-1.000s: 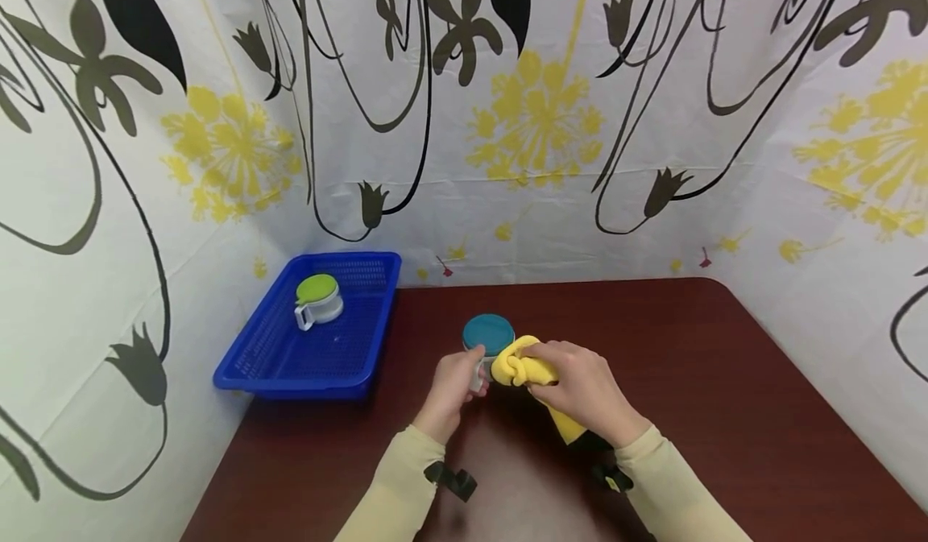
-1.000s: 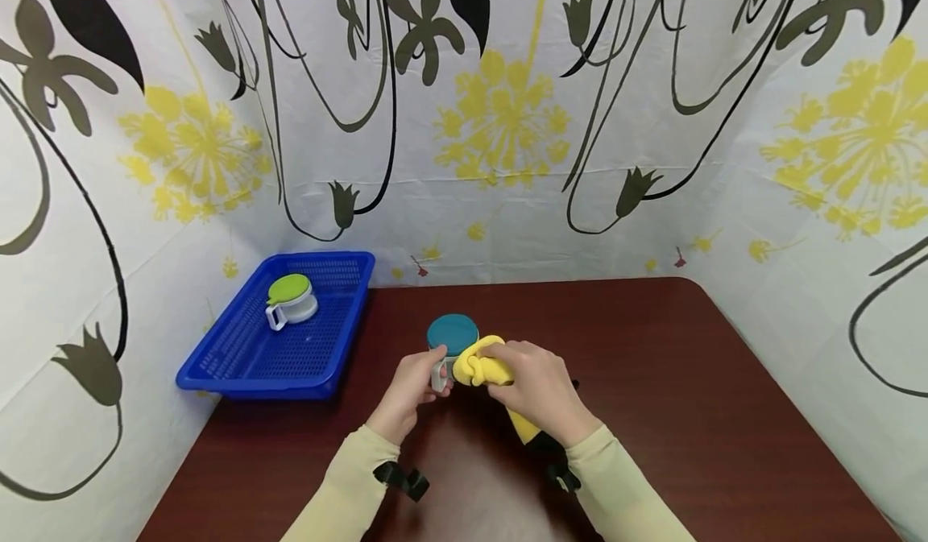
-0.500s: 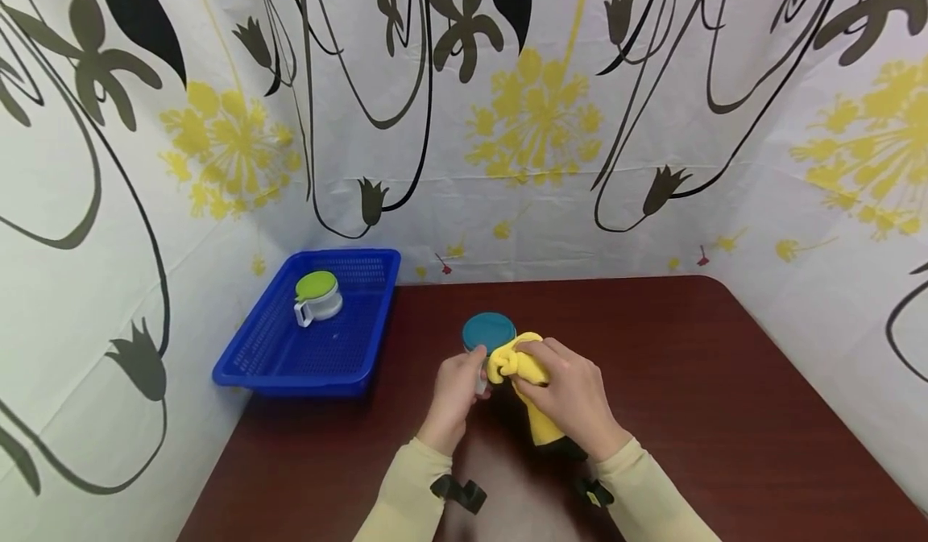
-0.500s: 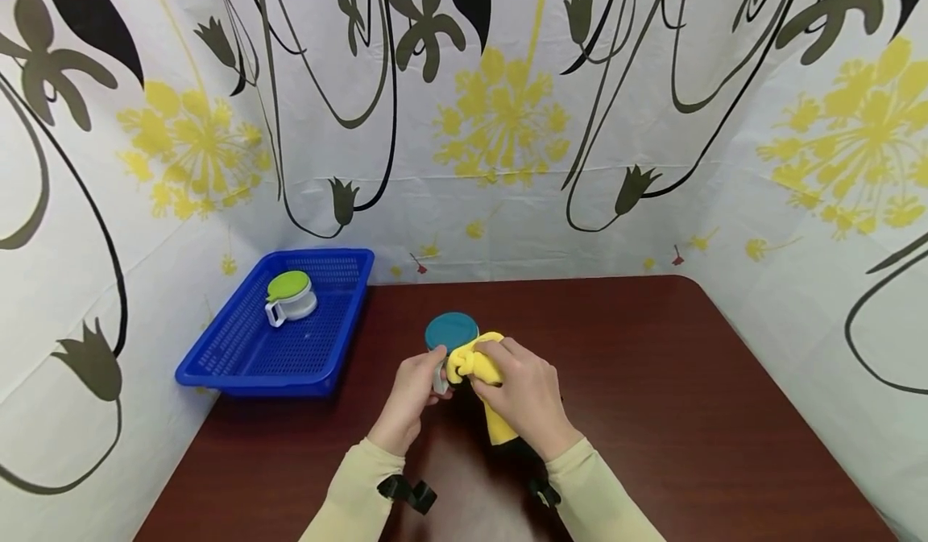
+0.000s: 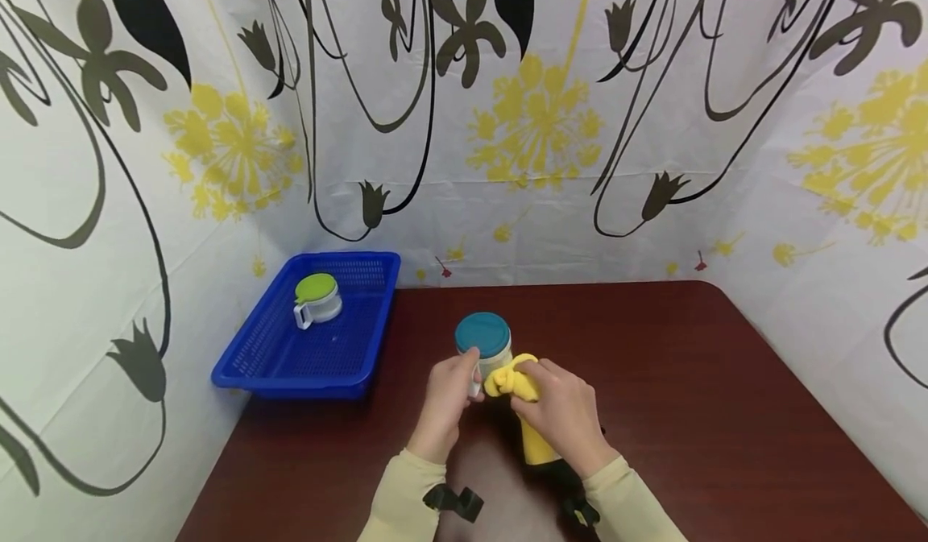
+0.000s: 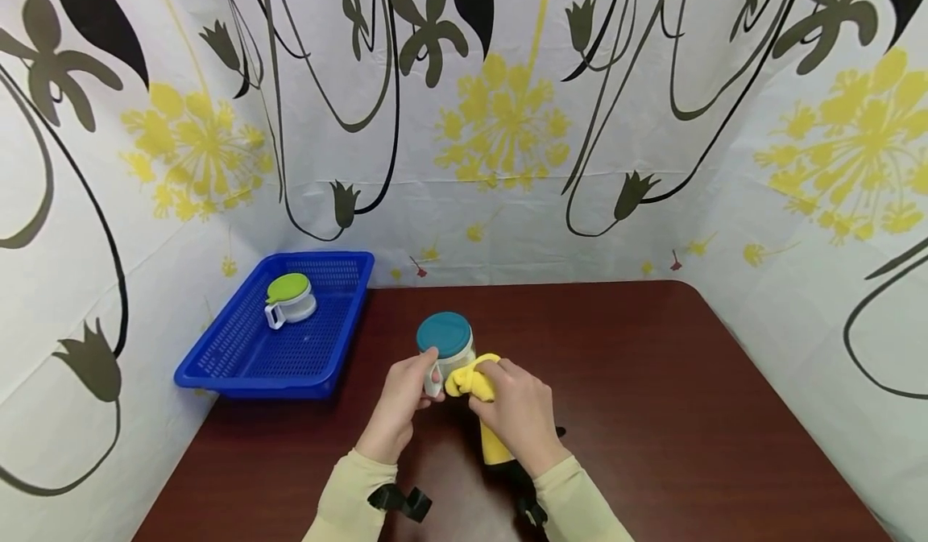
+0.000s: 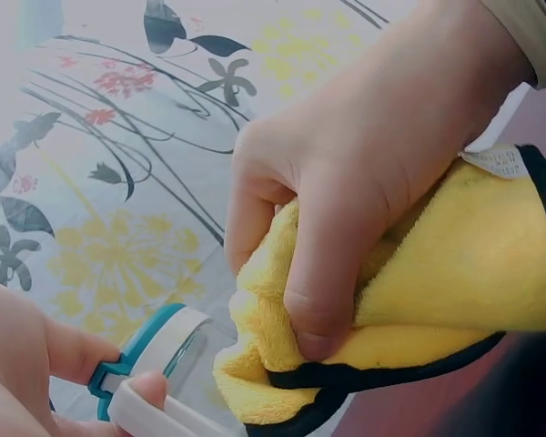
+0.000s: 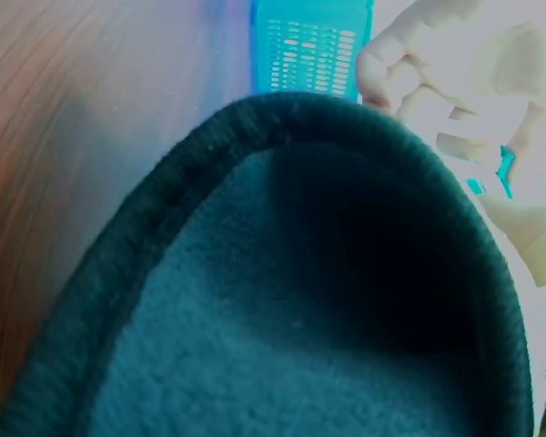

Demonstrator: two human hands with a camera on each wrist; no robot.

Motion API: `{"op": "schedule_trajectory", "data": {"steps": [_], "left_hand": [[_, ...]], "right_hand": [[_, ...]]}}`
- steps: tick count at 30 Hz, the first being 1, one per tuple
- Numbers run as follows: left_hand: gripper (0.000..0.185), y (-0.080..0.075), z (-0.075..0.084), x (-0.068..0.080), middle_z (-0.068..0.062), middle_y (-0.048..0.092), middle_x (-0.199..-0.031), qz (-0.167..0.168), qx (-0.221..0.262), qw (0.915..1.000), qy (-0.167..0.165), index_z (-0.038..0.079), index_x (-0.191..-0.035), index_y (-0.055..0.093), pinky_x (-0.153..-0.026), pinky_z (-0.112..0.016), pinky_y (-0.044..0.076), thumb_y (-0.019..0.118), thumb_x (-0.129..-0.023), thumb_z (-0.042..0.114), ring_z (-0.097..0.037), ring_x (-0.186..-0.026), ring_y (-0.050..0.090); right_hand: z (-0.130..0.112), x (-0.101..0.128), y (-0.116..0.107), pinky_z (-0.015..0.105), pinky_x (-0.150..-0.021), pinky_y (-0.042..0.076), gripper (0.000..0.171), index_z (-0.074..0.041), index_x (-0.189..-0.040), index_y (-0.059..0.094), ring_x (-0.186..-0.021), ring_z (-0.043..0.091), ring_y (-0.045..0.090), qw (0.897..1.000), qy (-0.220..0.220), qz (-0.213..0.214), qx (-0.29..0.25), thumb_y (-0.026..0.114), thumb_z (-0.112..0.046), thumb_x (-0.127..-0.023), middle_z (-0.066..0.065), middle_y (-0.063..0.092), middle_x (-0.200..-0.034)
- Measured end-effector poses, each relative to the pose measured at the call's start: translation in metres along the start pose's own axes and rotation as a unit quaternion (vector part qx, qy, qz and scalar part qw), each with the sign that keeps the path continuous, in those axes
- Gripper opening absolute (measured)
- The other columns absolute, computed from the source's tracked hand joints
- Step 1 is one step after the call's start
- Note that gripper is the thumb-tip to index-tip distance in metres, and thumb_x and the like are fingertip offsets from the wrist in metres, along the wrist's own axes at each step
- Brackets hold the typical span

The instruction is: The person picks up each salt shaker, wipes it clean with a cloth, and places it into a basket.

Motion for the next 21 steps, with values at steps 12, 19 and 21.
{"op": "schedule_trajectory", "data": {"steps": [12, 19, 21], "left_hand": [[0.044, -0.002, -0.003, 0.004, -0.009, 0.056, -0.069, 0.000, 0.002, 0.9999, 0.011, 0.003, -0.072, 0.058, -0.060, -0.030, 0.049, 0.061, -0.098, 0.039, -0.023, -0.060, 0.056], [0.045, -0.005, -0.013, 0.008, -0.012, 0.058, -0.068, -0.003, -0.005, 0.9999, 0.010, 0.003, -0.071, 0.057, -0.066, -0.037, 0.052, 0.061, -0.098, 0.038, -0.023, -0.060, 0.057], [0.046, -0.005, -0.015, 0.009, -0.013, 0.059, -0.068, -0.003, -0.010, 0.9999, 0.013, 0.003, -0.070, 0.056, -0.068, -0.040, 0.053, 0.061, -0.098, 0.039, -0.024, -0.061, 0.058]], "right_hand": [[-0.002, 0.006, 0.000, 0.025, -0.049, 0.040, 0.038, -0.025, -0.107, 0.071, -0.057, 0.005, 0.046, 0.999, 0.027, 0.013, -0.033, 0.086, -0.028, -0.072, -0.011, 0.057, -0.082], [-0.001, 0.011, -0.002, 0.026, -0.051, 0.041, 0.037, -0.027, -0.107, 0.071, -0.060, 0.006, 0.046, 0.999, 0.038, 0.008, -0.036, 0.085, -0.027, -0.072, -0.012, 0.056, -0.081], [-0.001, 0.011, -0.004, 0.026, -0.052, 0.041, 0.038, -0.027, -0.107, 0.071, -0.061, 0.005, 0.047, 0.999, 0.037, 0.011, -0.037, 0.085, -0.028, -0.072, -0.013, 0.057, -0.083]]}}
Point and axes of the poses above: each hand's wrist, its own x-axis away from the middle knuckle, its own y-axis out of the palm, z = x × y, the point moved 1 cm from there along -x, towards the middle knuckle
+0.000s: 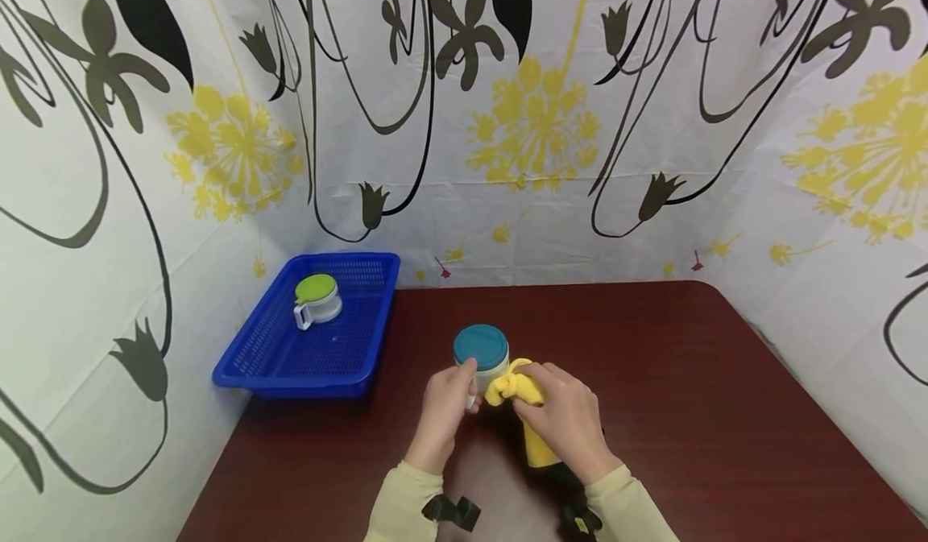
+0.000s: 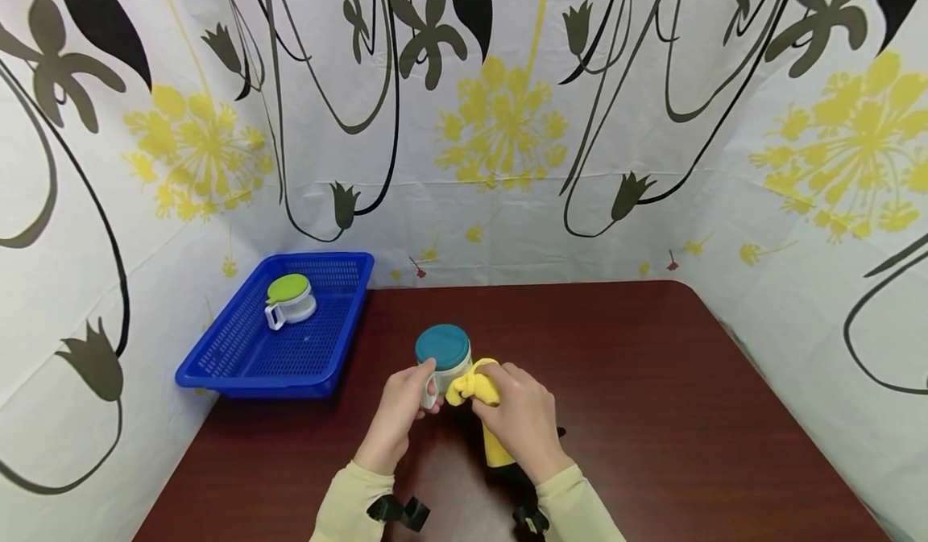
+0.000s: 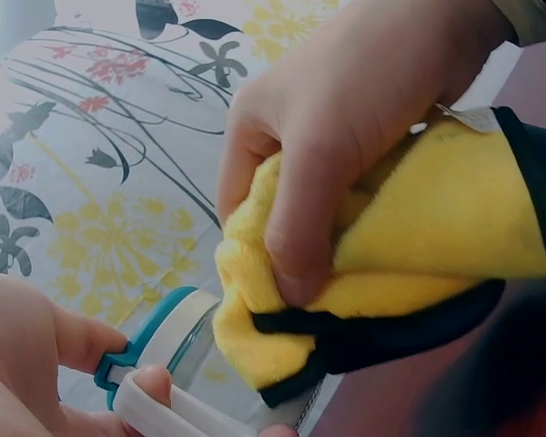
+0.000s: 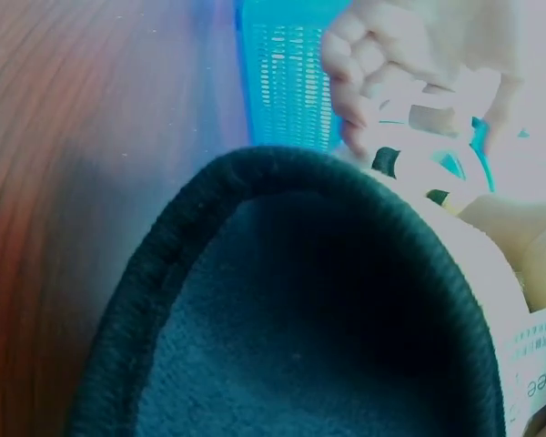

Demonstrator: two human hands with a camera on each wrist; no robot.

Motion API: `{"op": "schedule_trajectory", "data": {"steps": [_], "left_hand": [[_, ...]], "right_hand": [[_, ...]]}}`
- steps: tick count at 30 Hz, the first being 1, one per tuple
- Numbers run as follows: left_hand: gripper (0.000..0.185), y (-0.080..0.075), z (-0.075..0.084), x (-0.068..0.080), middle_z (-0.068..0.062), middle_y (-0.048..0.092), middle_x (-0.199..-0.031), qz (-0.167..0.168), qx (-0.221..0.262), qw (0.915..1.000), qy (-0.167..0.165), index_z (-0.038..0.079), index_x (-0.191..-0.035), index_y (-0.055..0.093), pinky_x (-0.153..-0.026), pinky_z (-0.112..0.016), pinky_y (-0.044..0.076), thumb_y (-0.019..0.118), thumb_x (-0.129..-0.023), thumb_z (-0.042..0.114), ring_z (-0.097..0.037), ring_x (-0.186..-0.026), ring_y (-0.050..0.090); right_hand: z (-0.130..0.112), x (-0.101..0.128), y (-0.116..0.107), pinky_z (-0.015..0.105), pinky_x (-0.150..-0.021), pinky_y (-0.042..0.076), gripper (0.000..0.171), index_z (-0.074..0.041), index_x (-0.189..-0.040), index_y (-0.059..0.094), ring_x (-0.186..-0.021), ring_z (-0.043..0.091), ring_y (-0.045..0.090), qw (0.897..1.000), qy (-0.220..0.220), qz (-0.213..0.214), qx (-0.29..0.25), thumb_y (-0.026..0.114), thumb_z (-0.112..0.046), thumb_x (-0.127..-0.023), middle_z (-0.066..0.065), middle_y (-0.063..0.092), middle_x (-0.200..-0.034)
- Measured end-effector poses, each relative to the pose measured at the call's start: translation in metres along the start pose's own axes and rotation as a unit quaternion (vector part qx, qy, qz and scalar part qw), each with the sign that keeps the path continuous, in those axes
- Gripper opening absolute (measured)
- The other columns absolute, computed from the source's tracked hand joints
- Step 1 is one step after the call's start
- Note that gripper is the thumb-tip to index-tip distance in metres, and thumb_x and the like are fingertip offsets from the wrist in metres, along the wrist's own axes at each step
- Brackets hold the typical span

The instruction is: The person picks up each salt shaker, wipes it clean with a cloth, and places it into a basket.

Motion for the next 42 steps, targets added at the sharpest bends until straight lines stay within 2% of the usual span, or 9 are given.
{"op": "schedule_trajectory", "data": {"steps": [10, 21, 25, 29, 33, 38, 42], "left_hand": [[0.048, 0.000, -0.007, 0.003, -0.013, 0.060, -0.066, 0.003, -0.028, 0.9996, -0.010, 0.008, -0.066, 0.052, -0.069, -0.040, 0.053, 0.059, -0.098, 0.043, -0.023, -0.061, 0.060], [0.050, 0.001, -0.004, 0.007, -0.013, 0.061, -0.071, 0.023, -0.049, 0.9985, 0.003, 0.008, -0.069, 0.053, -0.066, -0.036, 0.049, 0.058, -0.098, 0.048, -0.025, -0.067, 0.060], [0.050, 0.002, -0.002, 0.007, -0.013, 0.061, -0.070, 0.029, -0.047, 0.9984, 0.004, 0.006, -0.069, 0.055, -0.066, -0.037, 0.050, 0.058, -0.098, 0.047, -0.025, -0.066, 0.060], [0.049, 0.000, 0.001, 0.008, -0.015, 0.062, -0.072, 0.032, -0.042, 0.9986, 0.009, 0.005, -0.070, 0.058, -0.066, -0.037, 0.050, 0.059, -0.098, 0.045, -0.026, -0.066, 0.060], [0.048, -0.002, 0.002, 0.007, -0.015, 0.062, -0.073, 0.028, -0.039, 0.9987, 0.015, 0.010, -0.065, 0.052, -0.067, -0.036, 0.049, 0.060, -0.097, 0.045, -0.027, -0.067, 0.059], [0.049, -0.004, 0.001, 0.004, -0.016, 0.061, -0.070, 0.034, -0.026, 0.9989, 0.019, 0.013, -0.061, 0.047, -0.068, -0.039, 0.050, 0.062, -0.096, 0.043, -0.028, -0.067, 0.060], [0.051, -0.006, -0.001, 0.002, -0.015, 0.059, -0.066, 0.046, -0.008, 0.9986, 0.023, 0.012, -0.058, 0.045, -0.066, -0.035, 0.050, 0.066, -0.094, 0.041, -0.029, -0.067, 0.060]], "right_hand": [[-0.001, -0.005, -0.017, 0.027, -0.053, 0.042, 0.038, -0.023, -0.111, 0.071, -0.064, 0.005, 0.047, 0.999, 0.003, 0.031, -0.044, 0.085, -0.026, -0.075, -0.013, 0.061, -0.089], [-0.003, -0.006, -0.020, 0.027, -0.055, 0.044, 0.036, -0.024, -0.108, 0.072, -0.067, 0.005, 0.048, 0.999, -0.003, 0.025, -0.038, 0.084, -0.024, -0.075, -0.011, 0.064, -0.093], [-0.001, -0.005, -0.018, 0.026, -0.055, 0.044, 0.035, -0.024, -0.107, 0.073, -0.066, 0.005, 0.048, 0.999, -0.012, 0.022, -0.024, 0.084, -0.023, -0.073, -0.010, 0.064, -0.091], [0.003, -0.002, -0.012, 0.026, -0.052, 0.042, 0.036, -0.022, -0.106, 0.074, -0.064, 0.006, 0.047, 1.000, -0.005, -0.001, -0.002, 0.084, -0.024, -0.072, -0.008, 0.065, -0.090], [0.007, 0.000, -0.006, 0.026, -0.051, 0.040, 0.036, -0.022, -0.107, 0.075, -0.061, 0.007, 0.046, 1.000, 0.005, -0.022, 0.008, 0.084, -0.024, -0.072, -0.007, 0.066, -0.089], [0.008, -0.001, -0.004, 0.027, -0.053, 0.044, 0.037, -0.021, -0.108, 0.074, -0.063, 0.008, 0.049, 1.000, 0.000, -0.020, 0.002, 0.084, -0.024, -0.073, -0.006, 0.066, -0.090], [0.009, -0.001, -0.003, 0.028, -0.056, 0.046, 0.038, -0.021, -0.110, 0.073, -0.065, 0.008, 0.050, 1.000, -0.002, -0.020, -0.008, 0.084, -0.023, -0.074, -0.006, 0.066, -0.091]]}}
Point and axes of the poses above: each hand's wrist, its own x-axis away from the middle knuckle, its own y-axis out of the palm, z = x × y, the point moved 1 cm from there along -x, towards the middle knuckle
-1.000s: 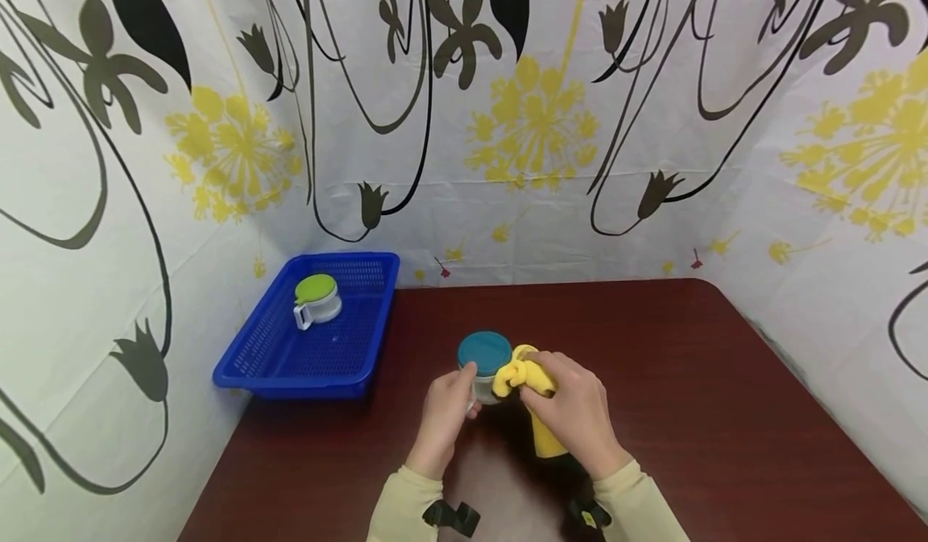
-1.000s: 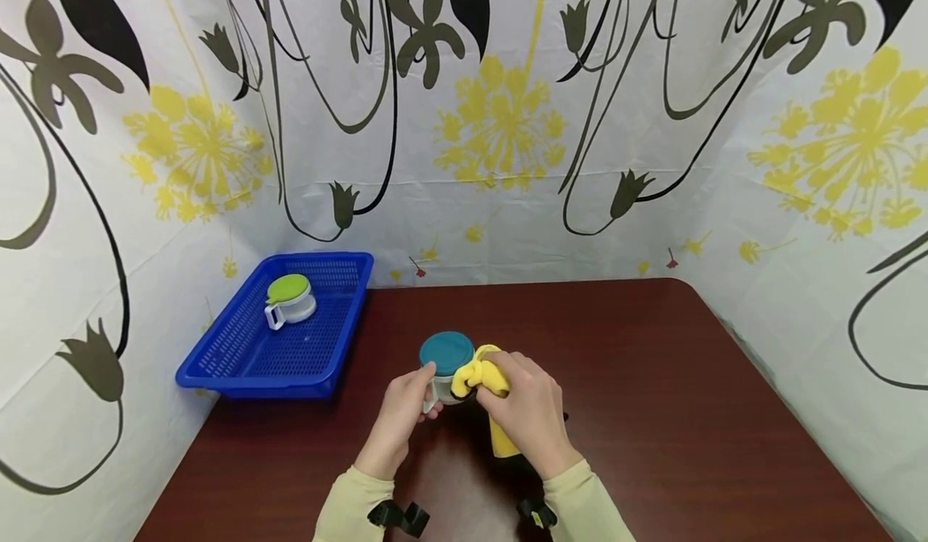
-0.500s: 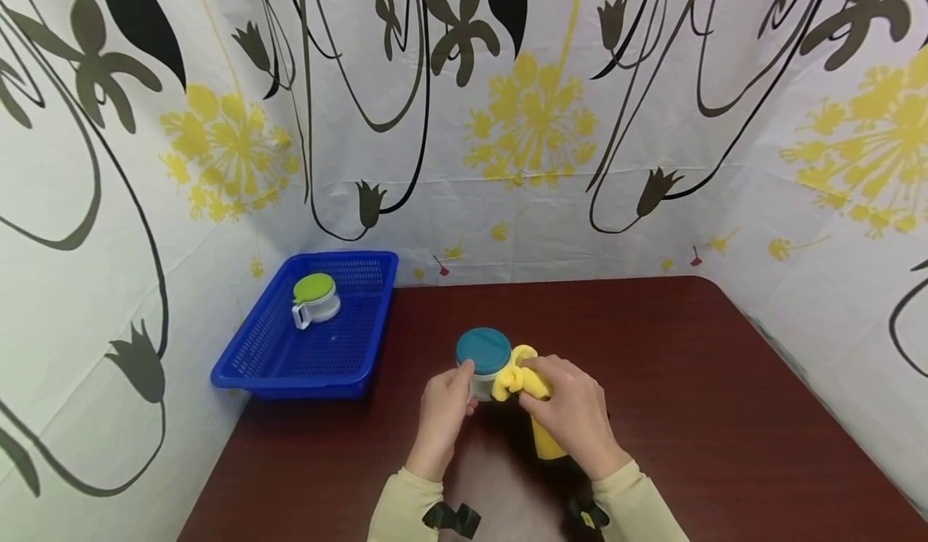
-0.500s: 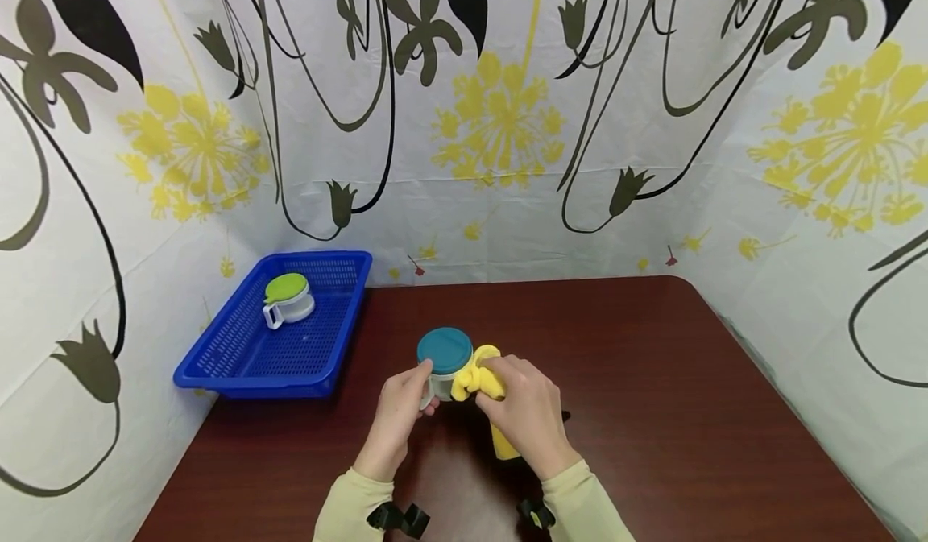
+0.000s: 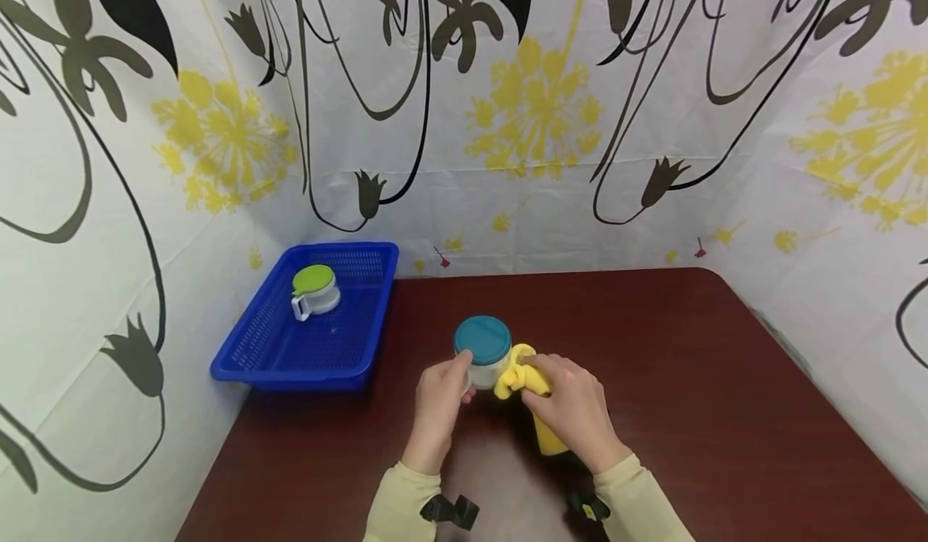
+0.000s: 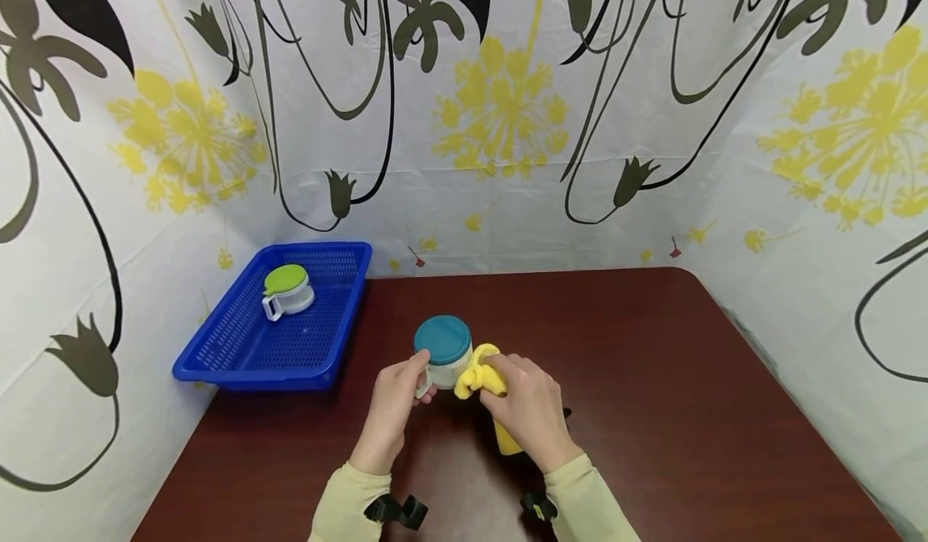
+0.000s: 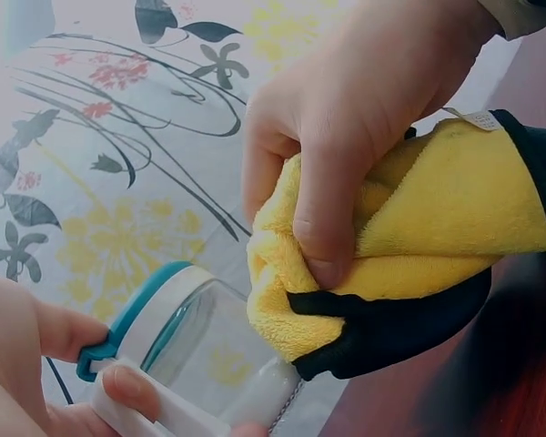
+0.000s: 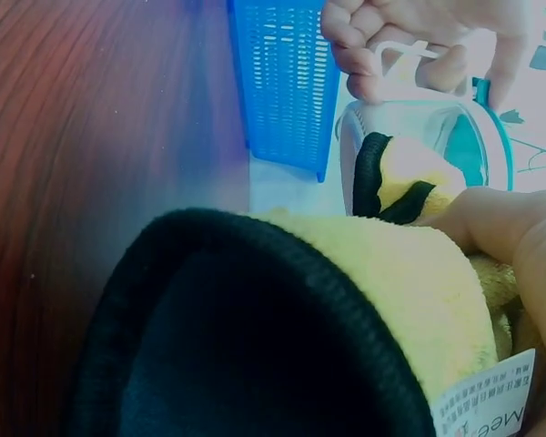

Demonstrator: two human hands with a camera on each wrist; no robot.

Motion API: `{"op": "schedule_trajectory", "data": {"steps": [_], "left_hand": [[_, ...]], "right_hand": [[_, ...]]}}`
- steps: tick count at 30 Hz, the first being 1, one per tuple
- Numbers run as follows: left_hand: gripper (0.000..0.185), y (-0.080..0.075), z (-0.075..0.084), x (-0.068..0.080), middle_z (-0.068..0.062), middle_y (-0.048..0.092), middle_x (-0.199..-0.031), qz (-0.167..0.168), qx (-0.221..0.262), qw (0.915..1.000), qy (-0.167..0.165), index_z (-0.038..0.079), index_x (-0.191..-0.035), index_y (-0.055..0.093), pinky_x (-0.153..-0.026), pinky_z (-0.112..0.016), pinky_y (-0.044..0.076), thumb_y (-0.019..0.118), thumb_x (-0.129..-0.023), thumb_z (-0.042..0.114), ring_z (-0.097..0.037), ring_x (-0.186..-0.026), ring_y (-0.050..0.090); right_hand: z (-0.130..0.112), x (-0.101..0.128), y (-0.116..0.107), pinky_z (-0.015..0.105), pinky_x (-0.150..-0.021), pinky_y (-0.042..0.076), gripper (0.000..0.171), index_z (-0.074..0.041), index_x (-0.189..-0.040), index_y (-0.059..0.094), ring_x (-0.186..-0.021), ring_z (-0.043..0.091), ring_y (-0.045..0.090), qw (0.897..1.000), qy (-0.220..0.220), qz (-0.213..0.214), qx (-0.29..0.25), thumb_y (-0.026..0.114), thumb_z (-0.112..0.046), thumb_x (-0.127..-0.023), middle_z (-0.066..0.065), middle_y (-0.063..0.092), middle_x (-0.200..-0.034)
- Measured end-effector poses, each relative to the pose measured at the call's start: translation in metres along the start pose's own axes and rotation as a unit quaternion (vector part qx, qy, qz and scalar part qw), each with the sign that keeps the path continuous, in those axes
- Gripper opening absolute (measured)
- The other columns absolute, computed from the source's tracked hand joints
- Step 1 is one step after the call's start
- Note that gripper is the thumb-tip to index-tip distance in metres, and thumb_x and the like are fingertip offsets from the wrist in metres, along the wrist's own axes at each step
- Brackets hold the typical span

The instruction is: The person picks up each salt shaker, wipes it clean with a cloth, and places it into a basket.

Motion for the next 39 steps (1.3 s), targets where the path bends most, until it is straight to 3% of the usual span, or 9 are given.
{"op": "schedule_trajectory", "data": {"steps": [9, 13, 18, 22, 27, 31, 39], "left_hand": [[0.054, -0.004, -0.003, 0.000, -0.012, 0.055, -0.061, 0.017, -0.007, 0.9998, 0.003, 0.009, -0.057, 0.046, -0.067, -0.039, 0.050, 0.067, -0.092, 0.044, -0.027, -0.067, 0.061], [0.053, -0.005, -0.005, 0.001, -0.014, 0.060, -0.063, 0.025, -0.043, 0.9988, -0.004, 0.013, -0.055, 0.049, -0.064, -0.035, 0.046, 0.064, -0.093, 0.047, -0.024, -0.064, 0.059], [0.057, -0.006, -0.008, 0.001, -0.012, 0.062, -0.063, 0.029, -0.092, 0.9953, -0.010, 0.006, -0.059, 0.059, -0.060, -0.033, 0.043, 0.061, -0.094, 0.052, -0.020, -0.060, 0.056], [0.060, -0.005, -0.008, 0.001, -0.012, 0.061, -0.062, 0.022, -0.090, 0.9956, -0.015, 0.003, -0.061, 0.060, -0.060, -0.033, 0.044, 0.062, -0.093, 0.053, -0.019, -0.059, 0.055], [0.060, -0.003, -0.007, 0.001, -0.012, 0.061, -0.063, 0.018, -0.089, 0.9958, -0.013, 0.005, -0.060, 0.057, -0.060, -0.033, 0.044, 0.062, -0.093, 0.054, -0.019, -0.060, 0.056], [0.059, -0.002, -0.006, 0.002, -0.013, 0.063, -0.066, 0.011, -0.089, 0.9959, -0.015, 0.007, -0.058, 0.054, -0.062, -0.033, 0.045, 0.062, -0.093, 0.054, -0.021, -0.062, 0.058], [0.056, -0.001, -0.001, 0.002, -0.015, 0.066, -0.073, -0.044, -0.083, 0.9956, -0.012, 0.013, -0.057, 0.046, -0.066, -0.034, 0.049, 0.059, -0.097, 0.049, -0.028, -0.069, 0.063]], "right_hand": [[-0.001, 0.000, -0.001, 0.029, -0.057, 0.045, 0.036, -0.026, -0.110, 0.071, -0.067, 0.007, 0.051, 1.000, 0.003, -0.005, -0.026, 0.083, -0.023, -0.076, -0.009, 0.065, -0.093], [-0.002, 0.000, -0.005, 0.030, -0.059, 0.044, 0.040, -0.027, -0.112, 0.070, -0.070, 0.007, 0.051, 0.999, 0.010, 0.004, -0.047, 0.084, -0.022, -0.075, -0.010, 0.066, -0.097], [-0.003, -0.003, -0.013, 0.030, -0.058, 0.044, 0.054, -0.025, -0.124, 0.065, -0.068, 0.009, 0.051, 0.997, 0.026, 0.030, -0.068, 0.085, -0.018, -0.073, -0.007, 0.067, -0.098], [-0.004, -0.007, -0.017, 0.030, -0.057, 0.044, 0.062, -0.021, -0.131, 0.062, -0.066, 0.010, 0.052, 0.996, 0.038, 0.043, -0.073, 0.085, -0.017, -0.073, -0.003, 0.068, -0.097], [-0.004, -0.008, -0.021, 0.031, -0.058, 0.044, 0.057, -0.019, -0.127, 0.067, -0.066, 0.011, 0.051, 0.996, 0.038, 0.044, -0.071, 0.085, -0.017, -0.073, -0.002, 0.069, -0.095], [-0.004, -0.008, -0.023, 0.032, -0.060, 0.045, 0.053, -0.018, -0.125, 0.069, -0.070, 0.011, 0.053, 0.996, 0.034, 0.040, -0.072, 0.084, -0.017, -0.074, -0.001, 0.071, -0.105], [-0.004, -0.009, -0.029, 0.031, -0.061, 0.045, 0.049, -0.021, -0.122, 0.071, -0.073, 0.009, 0.053, 0.996, 0.025, 0.041, -0.072, 0.084, -0.016, -0.075, -0.005, 0.070, -0.106]]}}
Point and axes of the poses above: each hand's wrist, its own x-axis away from the middle knuckle, its own y-axis out of the palm, z = x × y, the point moved 1 cm from there along -x, towards the middle knuckle
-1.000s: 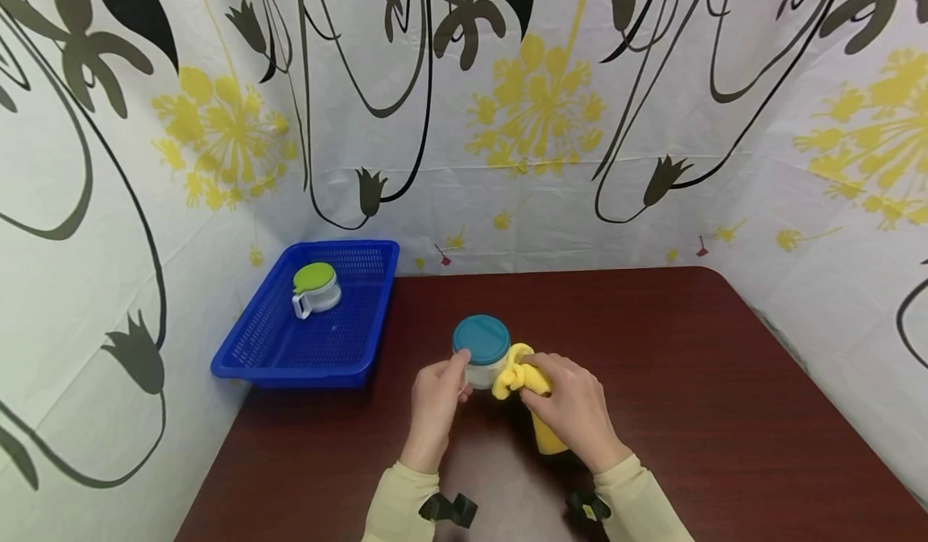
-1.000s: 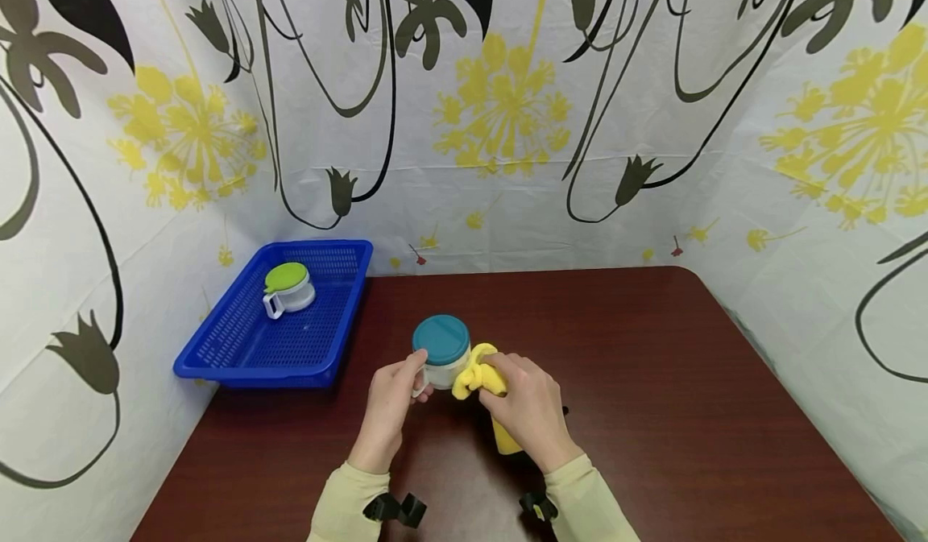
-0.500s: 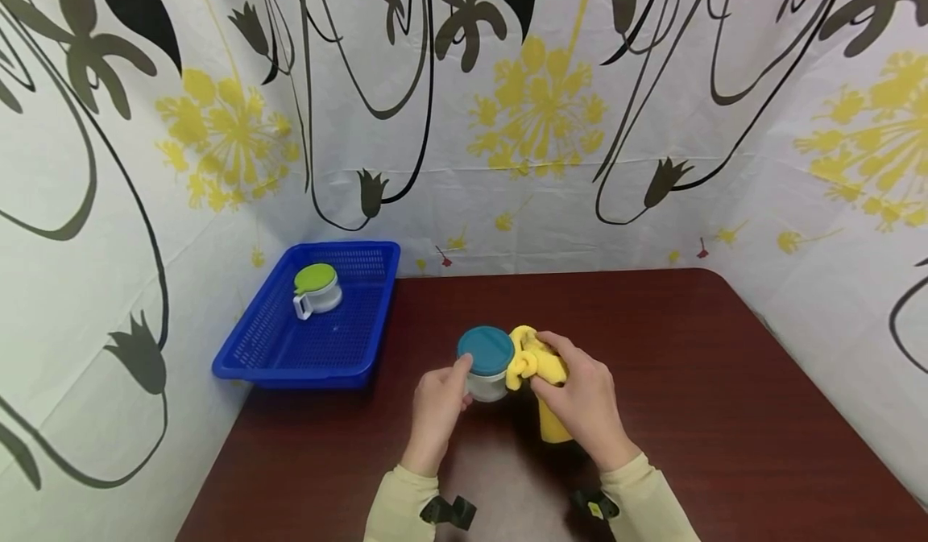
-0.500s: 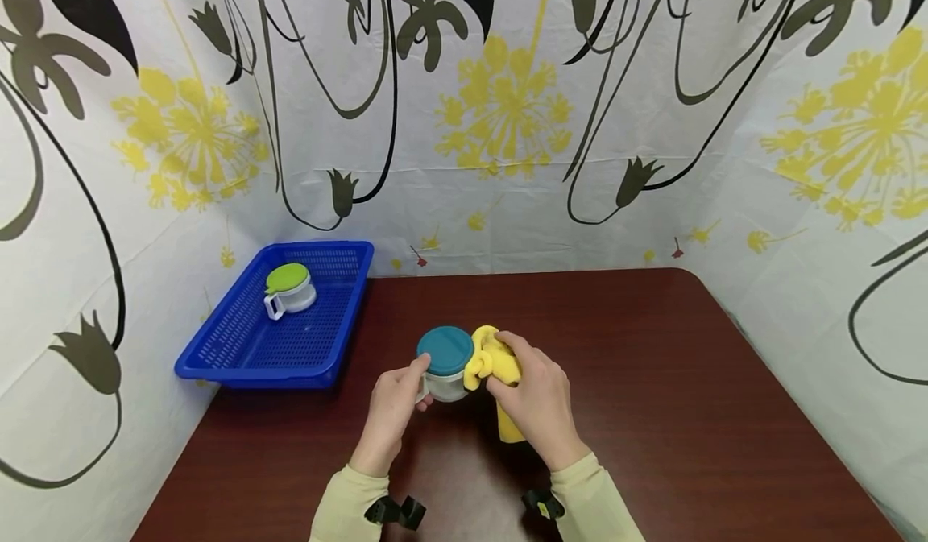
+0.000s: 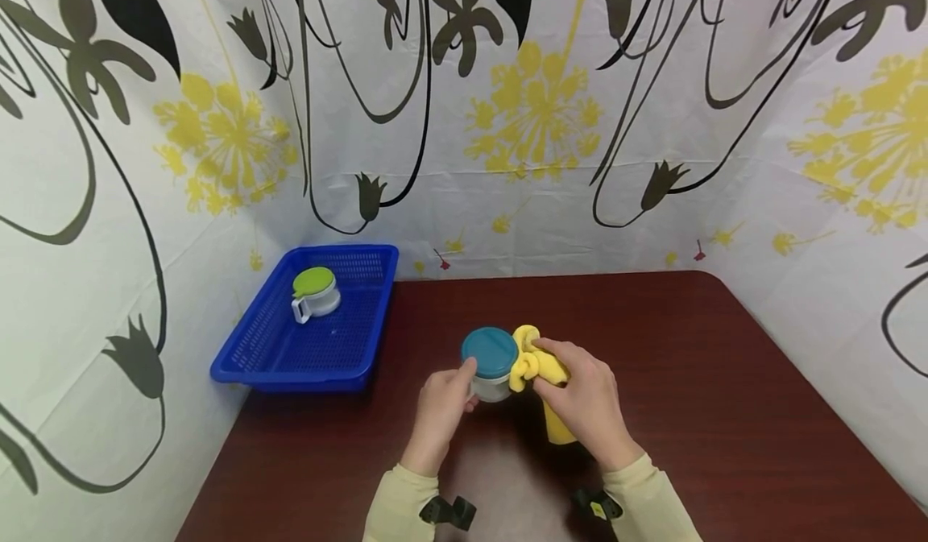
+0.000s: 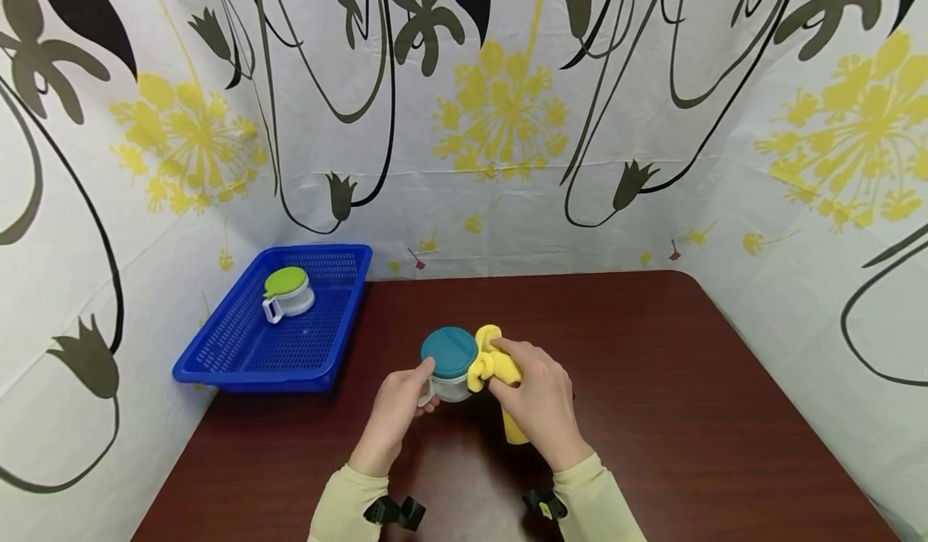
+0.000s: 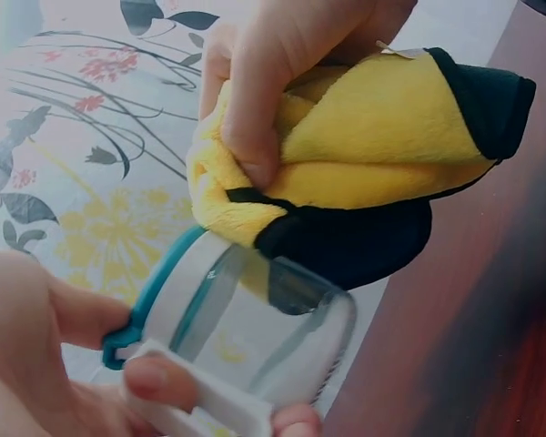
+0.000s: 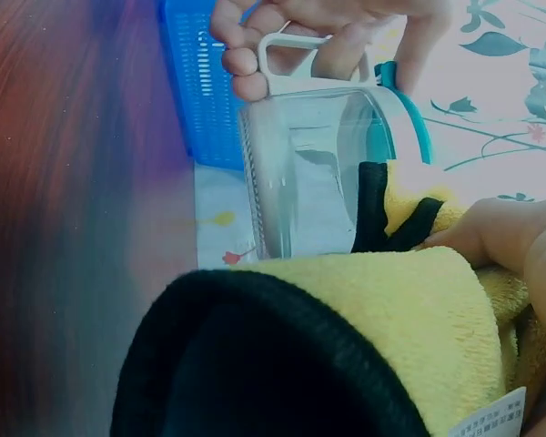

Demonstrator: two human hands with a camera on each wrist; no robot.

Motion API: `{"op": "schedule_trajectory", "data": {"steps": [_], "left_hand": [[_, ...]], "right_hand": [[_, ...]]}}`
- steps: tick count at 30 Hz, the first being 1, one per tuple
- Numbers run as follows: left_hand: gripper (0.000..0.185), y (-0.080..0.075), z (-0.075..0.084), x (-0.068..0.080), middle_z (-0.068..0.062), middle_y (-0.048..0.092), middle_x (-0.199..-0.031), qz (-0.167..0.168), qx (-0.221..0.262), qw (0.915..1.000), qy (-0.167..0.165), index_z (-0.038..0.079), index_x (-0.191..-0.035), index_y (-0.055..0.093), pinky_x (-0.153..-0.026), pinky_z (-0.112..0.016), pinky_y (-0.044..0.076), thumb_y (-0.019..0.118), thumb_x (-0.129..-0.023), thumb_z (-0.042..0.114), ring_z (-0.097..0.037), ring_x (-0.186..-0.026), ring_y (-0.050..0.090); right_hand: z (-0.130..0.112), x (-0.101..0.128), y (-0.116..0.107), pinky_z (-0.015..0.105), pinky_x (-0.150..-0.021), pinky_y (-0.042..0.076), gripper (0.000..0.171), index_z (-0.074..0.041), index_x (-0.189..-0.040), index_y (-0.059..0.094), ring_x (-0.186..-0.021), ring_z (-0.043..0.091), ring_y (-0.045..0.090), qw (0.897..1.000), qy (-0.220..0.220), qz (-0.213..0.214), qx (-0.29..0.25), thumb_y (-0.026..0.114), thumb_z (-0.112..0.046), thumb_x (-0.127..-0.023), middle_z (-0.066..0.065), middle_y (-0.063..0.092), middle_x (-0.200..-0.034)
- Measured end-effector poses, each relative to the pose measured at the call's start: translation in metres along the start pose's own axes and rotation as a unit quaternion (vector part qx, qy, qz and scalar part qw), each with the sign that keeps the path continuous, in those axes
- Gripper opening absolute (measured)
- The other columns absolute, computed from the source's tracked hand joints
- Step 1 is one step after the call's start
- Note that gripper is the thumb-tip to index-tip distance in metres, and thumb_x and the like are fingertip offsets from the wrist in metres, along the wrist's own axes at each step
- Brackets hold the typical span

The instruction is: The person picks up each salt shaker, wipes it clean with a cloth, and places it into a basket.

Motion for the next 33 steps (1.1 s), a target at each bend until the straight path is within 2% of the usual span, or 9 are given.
{"op": "schedule_trajectory", "data": {"steps": [3, 7, 13, 15, 18, 21, 25, 28, 33], "left_hand": [[0.055, -0.001, 0.001, -0.001, -0.016, 0.065, -0.072, -0.031, 0.013, 0.9994, -0.002, 0.011, -0.057, 0.046, -0.063, -0.033, 0.049, 0.060, -0.098, 0.046, -0.027, -0.067, 0.062], [0.054, -0.003, 0.001, 0.000, -0.019, 0.065, -0.074, -0.068, 0.056, 0.9960, -0.015, 0.006, -0.062, 0.047, -0.060, -0.031, 0.051, 0.062, -0.097, 0.046, -0.026, -0.066, 0.064], [0.053, -0.007, 0.002, -0.001, -0.009, 0.054, -0.067, -0.103, 0.106, 0.9884, -0.035, 0.008, -0.063, 0.043, -0.067, -0.034, 0.055, 0.064, -0.096, 0.043, -0.028, -0.069, 0.067], [0.047, -0.009, 0.003, -0.003, -0.005, 0.054, -0.070, -0.099, 0.118, 0.9874, -0.037, 0.007, -0.066, 0.052, -0.070, -0.036, 0.057, 0.066, -0.095, 0.041, -0.028, -0.071, 0.068], [0.036, -0.010, 0.004, -0.004, -0.006, 0.062, -0.080, -0.095, 0.139, 0.9848, -0.044, 0.004, -0.084, 0.069, -0.077, -0.041, 0.058, 0.067, -0.095, 0.038, -0.029, -0.074, 0.070], [0.037, -0.011, 0.004, -0.004, -0.009, 0.067, -0.089, -0.099, 0.147, 0.9830, -0.049, 0.001, -0.098, 0.073, -0.079, -0.042, 0.058, 0.067, -0.095, 0.037, -0.030, -0.076, 0.070], [0.033, -0.011, 0.006, -0.004, -0.004, 0.056, -0.075, -0.105, 0.138, 0.9837, -0.048, 0.006, -0.084, 0.067, -0.078, -0.042, 0.058, 0.065, -0.095, 0.037, -0.030, -0.073, 0.070], [0.039, -0.012, 0.007, -0.004, 0.000, 0.042, -0.065, -0.115, 0.121, 0.9852, -0.041, 0.010, -0.070, 0.052, -0.076, -0.042, 0.057, 0.062, -0.097, 0.036, -0.030, -0.070, 0.068], [0.049, -0.012, 0.005, -0.007, -0.001, 0.036, -0.061, -0.141, 0.091, 0.9851, -0.037, 0.012, -0.063, 0.039, -0.071, -0.038, 0.055, 0.060, -0.099, 0.037, -0.030, -0.069, 0.067]], "right_hand": [[0.000, 0.000, -0.001, 0.031, -0.061, 0.046, 0.049, -0.022, -0.121, 0.071, -0.073, 0.008, 0.053, 1.000, 0.001, 0.003, -0.003, 0.083, -0.015, -0.074, -0.006, 0.069, -0.105], [0.002, 0.000, -0.002, 0.030, -0.061, 0.047, 0.049, -0.021, -0.121, 0.072, -0.073, 0.008, 0.053, 1.000, 0.000, 0.007, -0.009, 0.084, -0.014, -0.074, -0.007, 0.069, -0.105], [0.005, 0.000, 0.001, 0.031, -0.061, 0.047, 0.046, -0.022, -0.118, 0.073, -0.074, 0.008, 0.053, 1.000, -0.002, 0.005, -0.002, 0.084, -0.015, -0.075, -0.008, 0.069, -0.103], [0.006, 0.001, 0.006, 0.030, -0.060, 0.046, 0.043, -0.022, -0.117, 0.074, -0.073, 0.008, 0.053, 1.000, 0.007, -0.012, 0.007, 0.083, -0.016, -0.075, -0.008, 0.069, -0.102], [0.009, 0.005, 0.012, 0.029, -0.058, 0.044, 0.041, -0.022, -0.115, 0.075, -0.070, 0.008, 0.053, 0.999, 0.023, -0.039, 0.022, 0.082, -0.017, -0.075, -0.008, 0.069, -0.101], [0.010, 0.008, 0.017, 0.029, -0.056, 0.044, 0.041, -0.022, -0.115, 0.075, -0.068, 0.009, 0.053, 0.998, 0.029, -0.050, 0.028, 0.082, -0.017, -0.075, -0.007, 0.070, -0.100], [0.011, 0.008, 0.016, 0.030, -0.057, 0.044, 0.042, -0.022, -0.114, 0.075, -0.069, 0.009, 0.053, 0.999, 0.018, -0.031, 0.027, 0.083, -0.017, -0.073, -0.007, 0.070, -0.100], [0.011, 0.005, 0.014, 0.030, -0.058, 0.044, 0.044, -0.021, -0.114, 0.075, -0.070, 0.009, 0.053, 0.999, 0.006, -0.019, 0.026, 0.084, -0.015, -0.072, -0.006, 0.070, -0.101], [0.012, 0.003, 0.009, 0.029, -0.058, 0.045, 0.044, -0.022, -0.114, 0.075, -0.070, 0.008, 0.053, 1.000, 0.000, -0.016, 0.026, 0.084, -0.014, -0.071, -0.007, 0.070, -0.100]]}}
Point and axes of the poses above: each hand's wrist, its own x-axis away from the middle knuckle, its own y-axis out of the palm, z = x × y, the point moved 1 cm from there along -x, towards the middle knuckle
